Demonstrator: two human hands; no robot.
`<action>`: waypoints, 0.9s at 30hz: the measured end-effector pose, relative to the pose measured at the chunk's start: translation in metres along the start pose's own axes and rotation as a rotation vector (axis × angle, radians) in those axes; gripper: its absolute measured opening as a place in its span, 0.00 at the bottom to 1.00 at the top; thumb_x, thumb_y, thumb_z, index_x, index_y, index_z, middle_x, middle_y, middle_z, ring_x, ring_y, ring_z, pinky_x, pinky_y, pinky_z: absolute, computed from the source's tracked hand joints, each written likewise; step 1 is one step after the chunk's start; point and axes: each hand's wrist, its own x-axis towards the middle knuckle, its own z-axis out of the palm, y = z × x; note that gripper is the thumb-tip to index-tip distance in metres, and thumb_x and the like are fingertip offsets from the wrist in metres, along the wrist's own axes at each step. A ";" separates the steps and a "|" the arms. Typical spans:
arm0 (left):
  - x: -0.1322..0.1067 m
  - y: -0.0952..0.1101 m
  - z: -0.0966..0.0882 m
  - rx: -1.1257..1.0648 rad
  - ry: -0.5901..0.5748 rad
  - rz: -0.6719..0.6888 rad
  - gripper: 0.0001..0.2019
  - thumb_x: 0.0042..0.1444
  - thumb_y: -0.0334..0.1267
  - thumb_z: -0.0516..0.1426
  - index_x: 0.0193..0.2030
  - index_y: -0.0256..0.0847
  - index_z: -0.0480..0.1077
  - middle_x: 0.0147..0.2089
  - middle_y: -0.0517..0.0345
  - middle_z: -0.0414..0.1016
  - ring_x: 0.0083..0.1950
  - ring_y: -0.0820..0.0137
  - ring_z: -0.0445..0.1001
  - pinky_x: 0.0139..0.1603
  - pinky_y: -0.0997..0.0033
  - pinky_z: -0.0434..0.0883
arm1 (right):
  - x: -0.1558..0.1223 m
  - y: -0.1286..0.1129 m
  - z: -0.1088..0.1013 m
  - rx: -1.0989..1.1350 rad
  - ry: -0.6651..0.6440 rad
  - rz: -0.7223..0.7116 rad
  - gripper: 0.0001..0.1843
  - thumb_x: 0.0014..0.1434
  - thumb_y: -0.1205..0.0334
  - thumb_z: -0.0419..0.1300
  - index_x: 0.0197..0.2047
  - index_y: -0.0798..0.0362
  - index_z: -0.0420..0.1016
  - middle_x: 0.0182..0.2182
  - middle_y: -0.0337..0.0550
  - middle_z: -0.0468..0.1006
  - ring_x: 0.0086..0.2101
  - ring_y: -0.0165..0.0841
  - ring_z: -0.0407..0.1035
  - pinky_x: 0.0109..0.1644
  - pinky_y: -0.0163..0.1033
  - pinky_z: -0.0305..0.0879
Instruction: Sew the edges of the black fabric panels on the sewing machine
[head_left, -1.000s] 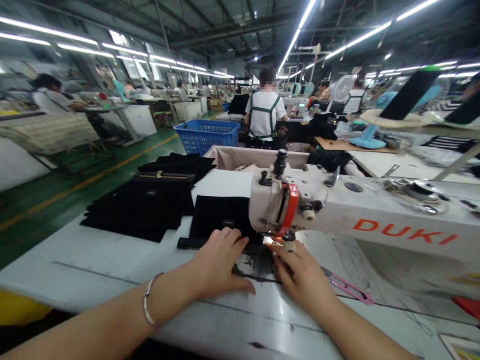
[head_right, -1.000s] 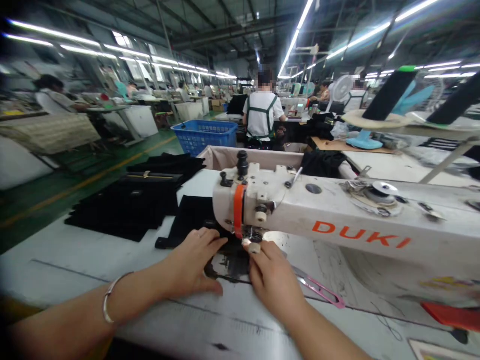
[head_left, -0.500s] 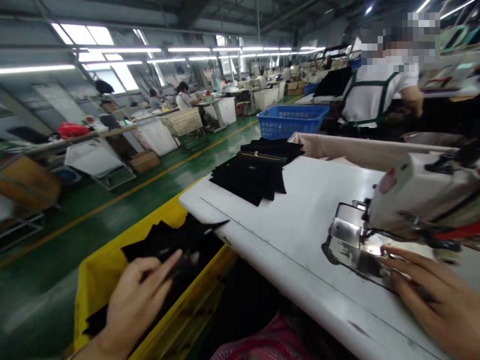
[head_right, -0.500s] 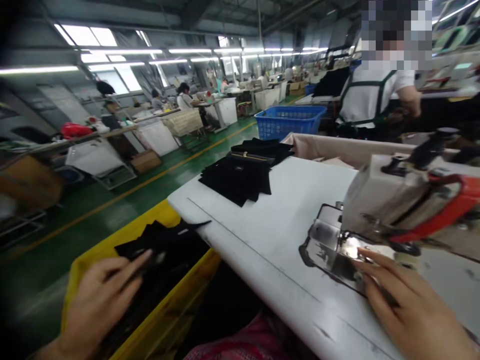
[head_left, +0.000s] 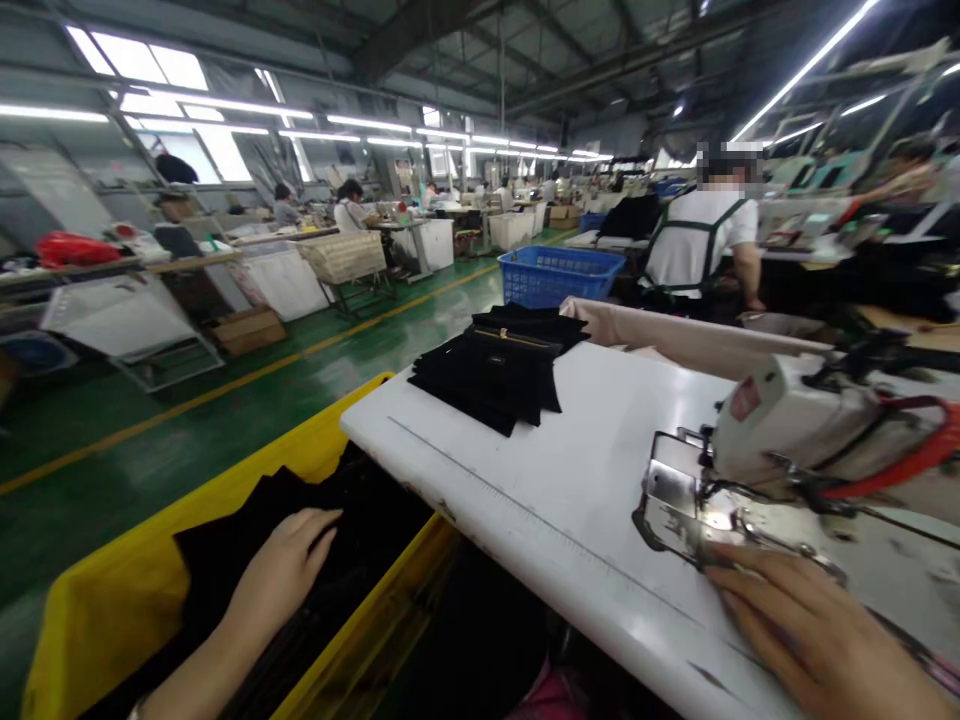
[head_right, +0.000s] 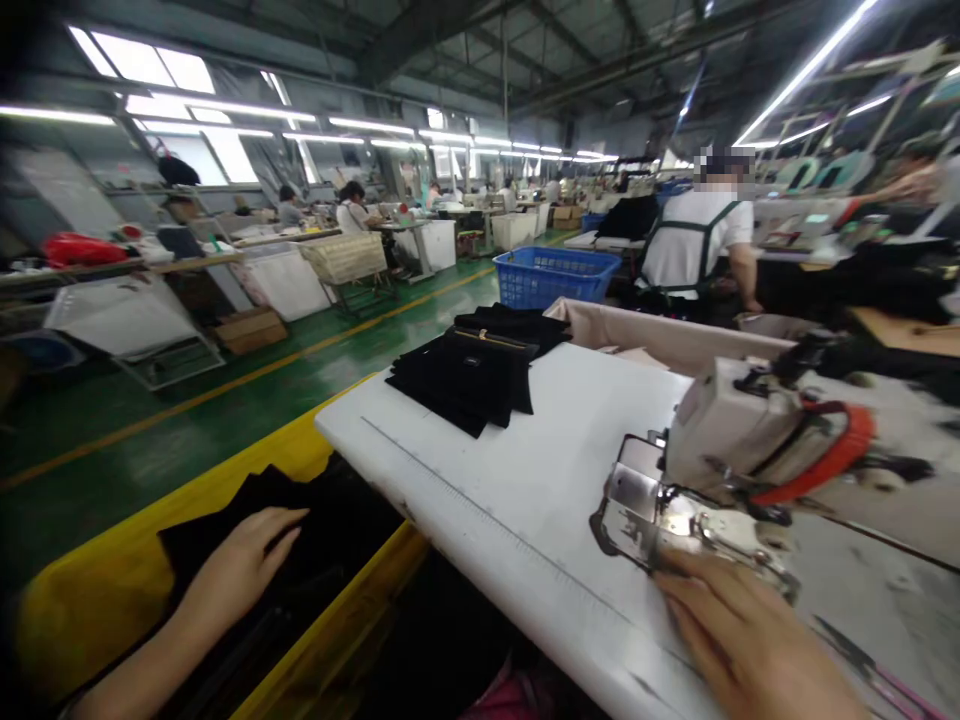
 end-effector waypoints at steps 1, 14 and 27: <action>0.029 0.017 0.001 -0.034 0.061 0.077 0.17 0.67 0.41 0.49 0.54 0.41 0.74 0.52 0.45 0.78 0.54 0.54 0.75 0.60 0.48 0.70 | 0.003 -0.015 -0.002 -0.043 -0.066 -0.042 0.15 0.63 0.52 0.59 0.50 0.40 0.81 0.53 0.44 0.80 0.50 0.47 0.75 0.56 0.53 0.72; 0.262 0.184 0.009 -0.191 0.104 0.557 0.13 0.67 0.42 0.59 0.52 0.37 0.72 0.51 0.51 0.76 0.48 0.64 0.77 0.49 0.57 0.77 | 0.018 -0.066 0.011 0.035 -0.052 0.049 0.15 0.65 0.69 0.55 0.52 0.50 0.77 0.51 0.50 0.80 0.49 0.43 0.76 0.52 0.51 0.77; 0.088 0.284 -0.042 -0.349 -0.170 1.165 0.14 0.68 0.34 0.48 0.53 0.42 0.73 0.43 0.56 0.82 0.43 0.67 0.79 0.48 0.71 0.75 | 0.043 -0.086 0.004 0.476 -0.052 0.507 0.17 0.70 0.55 0.52 0.51 0.49 0.80 0.38 0.47 0.83 0.39 0.43 0.78 0.45 0.48 0.76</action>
